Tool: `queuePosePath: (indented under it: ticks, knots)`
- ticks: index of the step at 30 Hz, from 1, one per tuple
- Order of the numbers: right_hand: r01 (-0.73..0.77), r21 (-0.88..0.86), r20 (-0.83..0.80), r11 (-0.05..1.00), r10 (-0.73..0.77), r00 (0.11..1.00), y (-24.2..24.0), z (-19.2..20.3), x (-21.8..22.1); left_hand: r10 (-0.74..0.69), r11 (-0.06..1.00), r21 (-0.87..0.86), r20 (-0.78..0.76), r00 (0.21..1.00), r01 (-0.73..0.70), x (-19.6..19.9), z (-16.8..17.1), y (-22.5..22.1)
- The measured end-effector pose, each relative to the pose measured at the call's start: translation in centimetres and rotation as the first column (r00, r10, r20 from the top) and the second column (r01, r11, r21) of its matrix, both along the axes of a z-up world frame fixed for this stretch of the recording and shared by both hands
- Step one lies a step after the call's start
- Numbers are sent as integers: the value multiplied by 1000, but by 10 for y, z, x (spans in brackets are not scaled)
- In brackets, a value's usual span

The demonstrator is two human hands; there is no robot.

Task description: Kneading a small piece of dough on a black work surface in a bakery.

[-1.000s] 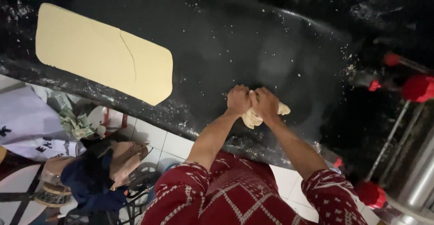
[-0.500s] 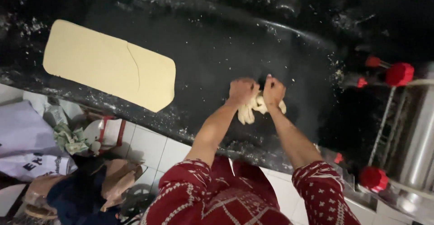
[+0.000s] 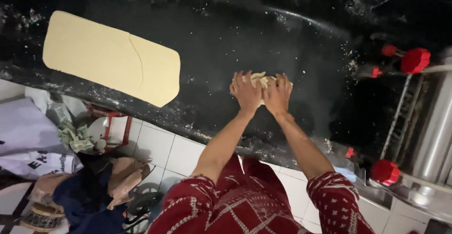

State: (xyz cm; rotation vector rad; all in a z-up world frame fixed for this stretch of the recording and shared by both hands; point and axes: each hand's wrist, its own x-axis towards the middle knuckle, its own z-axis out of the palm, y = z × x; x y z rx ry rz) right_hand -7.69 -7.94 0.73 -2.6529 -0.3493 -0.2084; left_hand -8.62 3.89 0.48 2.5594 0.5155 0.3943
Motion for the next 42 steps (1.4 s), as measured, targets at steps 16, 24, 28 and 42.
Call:
queuePosePath:
  ticks: [16, 24, 28, 42]
  knots:
    - [80, -80, -188, 994, -94, 978, 25, -42, 57, -220, 967, 113, -77, 972, 228, 64, -16, 26]
    - [354, 35, -230, 935, -337, 913, 30, -49, 71, -222, 966, 62, -291, 931, 250, 89, -40, 29]
    - [506, 286, -208, 814, -462, 862, 27, -62, 63, -45, 990, 116, -245, 968, 76, 91, -52, 15]
    - [442, -41, 119, 896, -435, 892, 4, -82, 47, -550, 804, -320, -719, 424, 501, 53, -42, 99]
